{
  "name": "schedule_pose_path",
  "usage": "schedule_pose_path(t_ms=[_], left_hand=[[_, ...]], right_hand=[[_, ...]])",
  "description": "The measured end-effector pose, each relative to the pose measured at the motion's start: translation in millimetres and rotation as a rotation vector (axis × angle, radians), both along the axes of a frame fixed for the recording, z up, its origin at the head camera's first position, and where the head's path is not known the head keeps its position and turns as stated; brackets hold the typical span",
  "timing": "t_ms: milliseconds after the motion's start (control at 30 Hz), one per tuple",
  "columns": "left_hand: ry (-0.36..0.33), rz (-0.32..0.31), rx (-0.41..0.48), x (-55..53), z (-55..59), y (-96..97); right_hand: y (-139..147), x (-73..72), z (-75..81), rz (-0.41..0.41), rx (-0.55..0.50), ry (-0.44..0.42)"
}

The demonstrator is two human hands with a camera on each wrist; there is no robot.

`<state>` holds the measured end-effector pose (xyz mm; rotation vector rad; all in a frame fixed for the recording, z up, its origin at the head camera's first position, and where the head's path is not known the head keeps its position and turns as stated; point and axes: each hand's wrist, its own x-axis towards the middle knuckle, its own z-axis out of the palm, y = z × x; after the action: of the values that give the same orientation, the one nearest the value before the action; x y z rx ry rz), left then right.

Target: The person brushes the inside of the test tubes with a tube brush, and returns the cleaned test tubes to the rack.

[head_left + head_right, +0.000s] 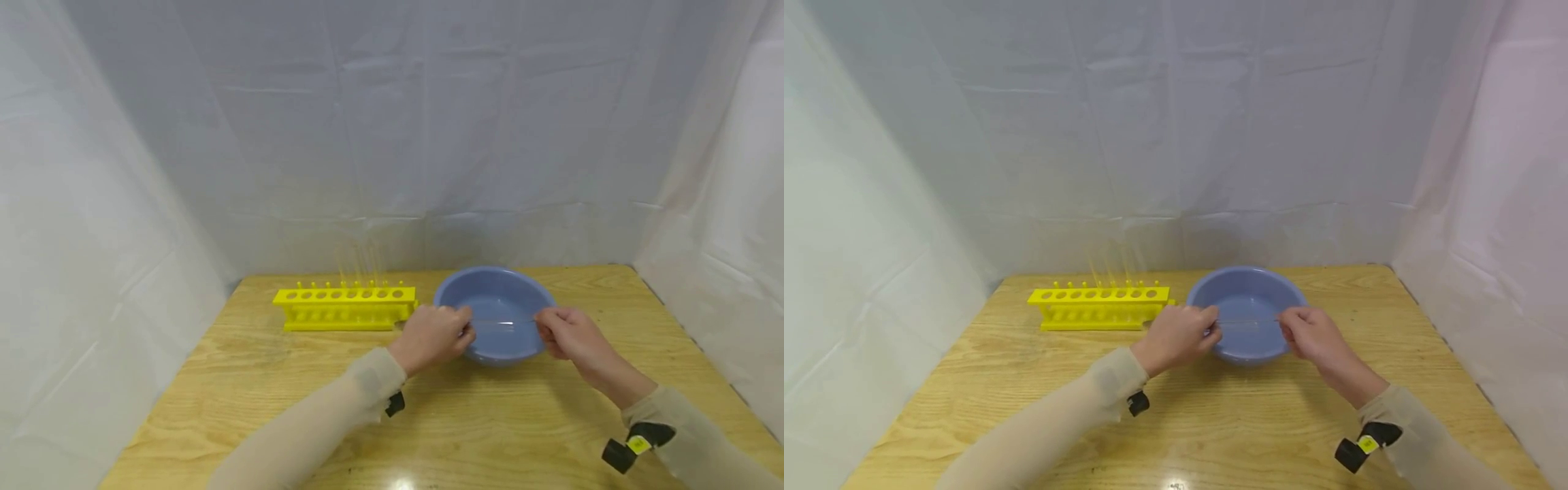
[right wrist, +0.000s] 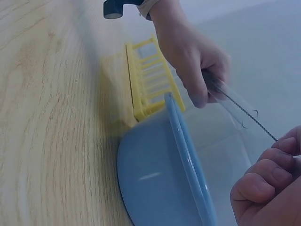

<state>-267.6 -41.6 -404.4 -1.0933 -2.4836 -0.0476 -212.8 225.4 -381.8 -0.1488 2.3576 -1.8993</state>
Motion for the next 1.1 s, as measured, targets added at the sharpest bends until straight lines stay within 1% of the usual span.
schedule_pose_path(t_ms=[67,133,167,200,233,333,400,500,600,767,933,1100], left_hand=[[-0.059,0.039,0.030,-3.7,-2.8,-10.8],[-0.098,0.097,0.047,-6.6,-5.9,-25.0],[-0.111,0.128,0.049,-8.1,-7.2,-32.1],[-0.105,0.151,0.047,-8.9,-7.6,-38.4],[-0.102,0.157,0.048,-9.8,-7.8,-43.1],[-0.083,0.150,0.034,-11.6,-6.8,-49.2],[-0.091,0.137,0.038,-12.1,-5.8,-49.6],[-0.093,0.147,0.027,-11.0,-5.3,-49.2],[-0.064,0.150,0.018,-9.8,-5.5,-49.1],[-0.025,0.121,0.033,-9.1,-4.1,-47.3],[-0.027,0.109,0.028,-6.7,-0.9,-45.3],[-0.013,0.109,0.023,-5.2,-0.5,-45.6]], right_hand=[[11.0,-0.5,0.6,-0.027,-0.017,0.030],[24.0,-0.8,1.4,-0.045,-0.013,0.058],[30.1,-1.2,1.9,-0.048,-0.006,0.068],[35.4,-1.4,2.7,-0.043,0.011,0.080],[39.7,-1.9,3.4,-0.028,0.031,0.090],[46.4,-4.0,5.5,0.032,0.045,0.111],[48.9,-4.0,7.2,0.050,0.044,0.132],[52.1,-1.7,8.3,0.073,0.044,0.154],[54.5,0.5,8.4,0.080,0.052,0.163],[58.1,1.5,8.0,0.061,0.065,0.178],[61.2,2.6,6.7,0.037,0.097,0.187],[61.4,1.9,4.6,0.044,0.094,0.200]])
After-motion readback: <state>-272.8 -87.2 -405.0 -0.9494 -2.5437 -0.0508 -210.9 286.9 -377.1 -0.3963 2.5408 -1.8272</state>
